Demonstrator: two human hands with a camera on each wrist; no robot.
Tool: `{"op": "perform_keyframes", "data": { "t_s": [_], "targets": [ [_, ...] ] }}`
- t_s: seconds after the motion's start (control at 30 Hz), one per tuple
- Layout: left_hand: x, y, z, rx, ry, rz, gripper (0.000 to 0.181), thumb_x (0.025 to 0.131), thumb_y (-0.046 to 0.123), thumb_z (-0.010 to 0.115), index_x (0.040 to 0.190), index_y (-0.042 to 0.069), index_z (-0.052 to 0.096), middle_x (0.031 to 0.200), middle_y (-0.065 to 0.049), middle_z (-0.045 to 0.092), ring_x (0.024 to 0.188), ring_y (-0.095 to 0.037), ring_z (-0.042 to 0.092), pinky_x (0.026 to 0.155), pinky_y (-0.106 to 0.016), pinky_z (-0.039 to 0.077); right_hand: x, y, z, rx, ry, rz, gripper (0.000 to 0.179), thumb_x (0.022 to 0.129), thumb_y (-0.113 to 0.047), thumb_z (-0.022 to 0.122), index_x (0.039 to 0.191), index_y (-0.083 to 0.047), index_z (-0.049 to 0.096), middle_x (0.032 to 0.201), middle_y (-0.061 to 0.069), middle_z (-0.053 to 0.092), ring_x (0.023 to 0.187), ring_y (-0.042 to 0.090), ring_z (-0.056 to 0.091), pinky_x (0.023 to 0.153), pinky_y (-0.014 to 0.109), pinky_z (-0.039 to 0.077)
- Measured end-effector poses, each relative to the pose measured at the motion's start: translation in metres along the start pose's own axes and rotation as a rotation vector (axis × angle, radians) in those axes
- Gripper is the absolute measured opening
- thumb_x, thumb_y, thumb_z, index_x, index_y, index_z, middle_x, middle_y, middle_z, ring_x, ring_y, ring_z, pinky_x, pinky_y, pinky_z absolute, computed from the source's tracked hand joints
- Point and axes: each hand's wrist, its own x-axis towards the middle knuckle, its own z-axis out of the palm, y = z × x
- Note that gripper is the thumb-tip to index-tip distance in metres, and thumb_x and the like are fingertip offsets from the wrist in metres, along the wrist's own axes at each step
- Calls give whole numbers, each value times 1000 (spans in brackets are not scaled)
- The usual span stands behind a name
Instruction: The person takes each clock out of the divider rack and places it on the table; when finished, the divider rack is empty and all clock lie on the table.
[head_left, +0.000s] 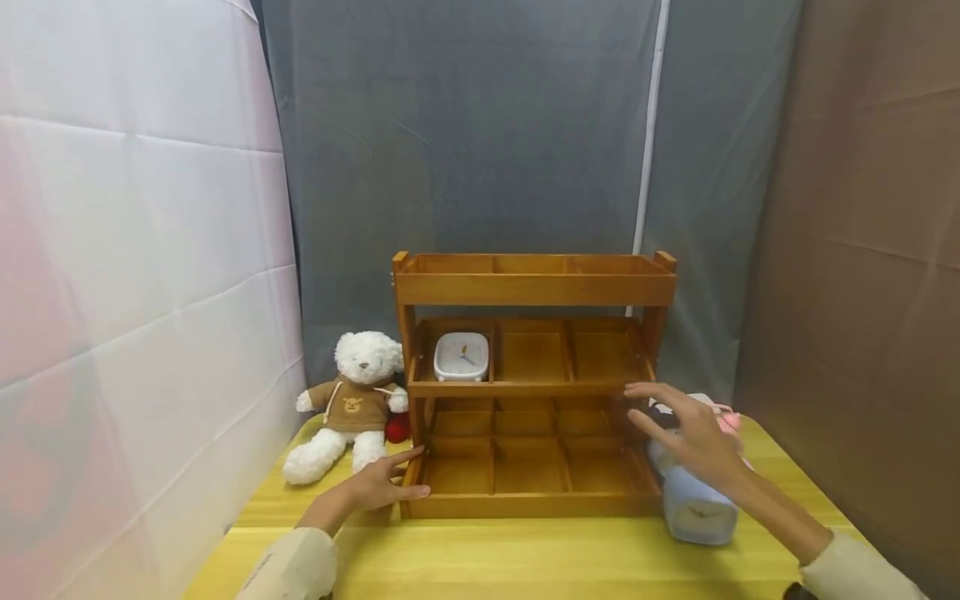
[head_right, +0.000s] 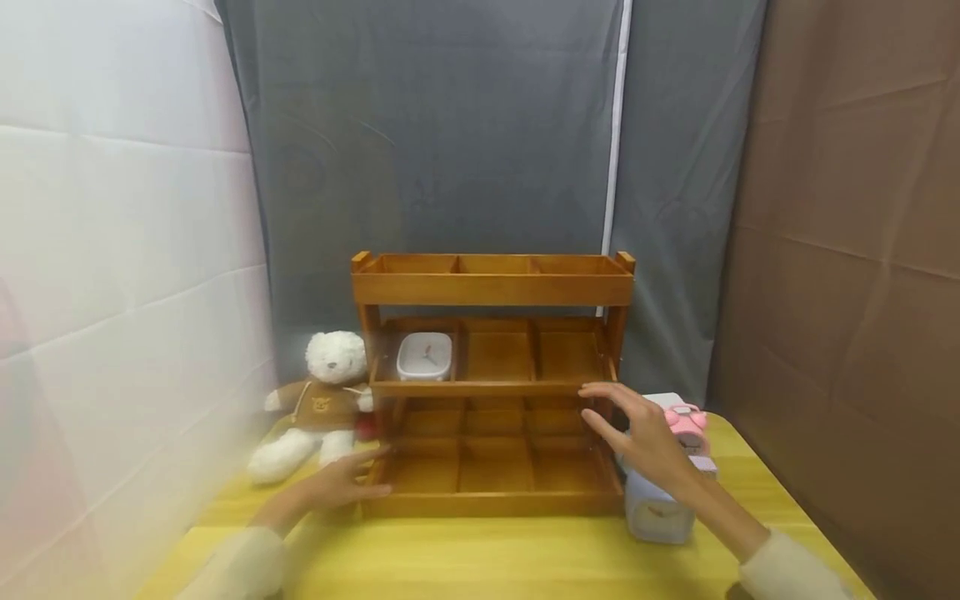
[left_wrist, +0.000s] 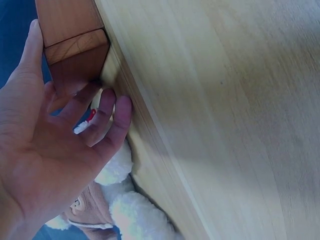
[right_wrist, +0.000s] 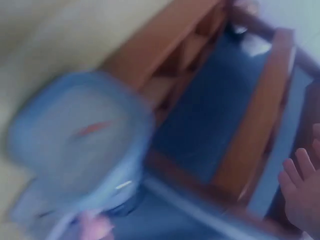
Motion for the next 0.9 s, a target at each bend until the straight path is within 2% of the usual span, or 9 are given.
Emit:
{"op": "perform_keyframes", "data": {
  "t_s": [0.03,0.07,0.3,0.5,0.63,0.7,0.73,0.8,0.9],
  "targets": [
    [-1,1,-1,3,0,4,89,91,40,82,159,3,39,152,-38,42,131,-56,53,106,-65,45,13,-6,9,21,-5,-5,35,89,-5,82,122,-15,73,127,-1,72,113,15,68,94,12,48],
    [-2,2,-1,1,0,4,89,91,40,82,159,3,39,152,-38,42,131,-56,53,106,-65,45,25,-13,18,39,-11,-9,32,91,-6,80,121,-15,73,126,-1,72,117,17,68,98,14,48],
    [-7,5,2,-28,-10,0,88,92,39,81,160,3,38,154,-37,40,133,-57,50,106,-65,44,100,-49,87,154,-65,-65,24,96,-11,76,120,-9,73,124,6,72,120,23,67,102,42,54],
    [-6,4,7,-33,-4,-5,89,91,40,82,159,3,39,151,-38,43,132,-56,51,106,-65,45,146,-69,136,143,-168,-34,29,98,-14,74,126,-5,71,127,10,70,121,29,66,103,44,54],
    [-2,3,8,-26,-8,-10,89,91,42,82,160,5,39,151,-37,45,133,-55,52,106,-64,45,167,-76,160,63,-274,29,38,100,-19,73,133,-1,67,133,15,68,118,31,67,101,43,55],
    [0,1,7,-19,0,-13,89,90,42,82,160,7,39,151,-36,45,133,-54,52,106,-64,46,174,-78,169,16,-327,65,46,101,-25,71,139,0,63,136,16,66,109,30,69,101,42,55],
    [1,1,6,-14,5,-13,89,91,43,82,160,7,39,152,-35,45,133,-53,53,106,-63,46,176,-79,173,-12,-348,75,50,101,-27,71,142,0,60,137,17,65,110,30,69,104,44,53],
    [2,-1,4,-10,9,-14,89,91,43,82,160,7,40,152,-35,45,133,-53,52,106,-63,46,179,-80,179,-63,-384,85,60,101,-32,71,149,1,53,134,17,67,112,31,67,112,47,46],
    [1,-4,0,-6,6,-26,89,90,43,82,160,7,40,153,-35,45,133,-52,53,106,-62,47,181,-82,185,-124,-433,76,73,101,-37,70,157,1,40,129,14,69,126,34,60,123,53,28]
  ]
}}
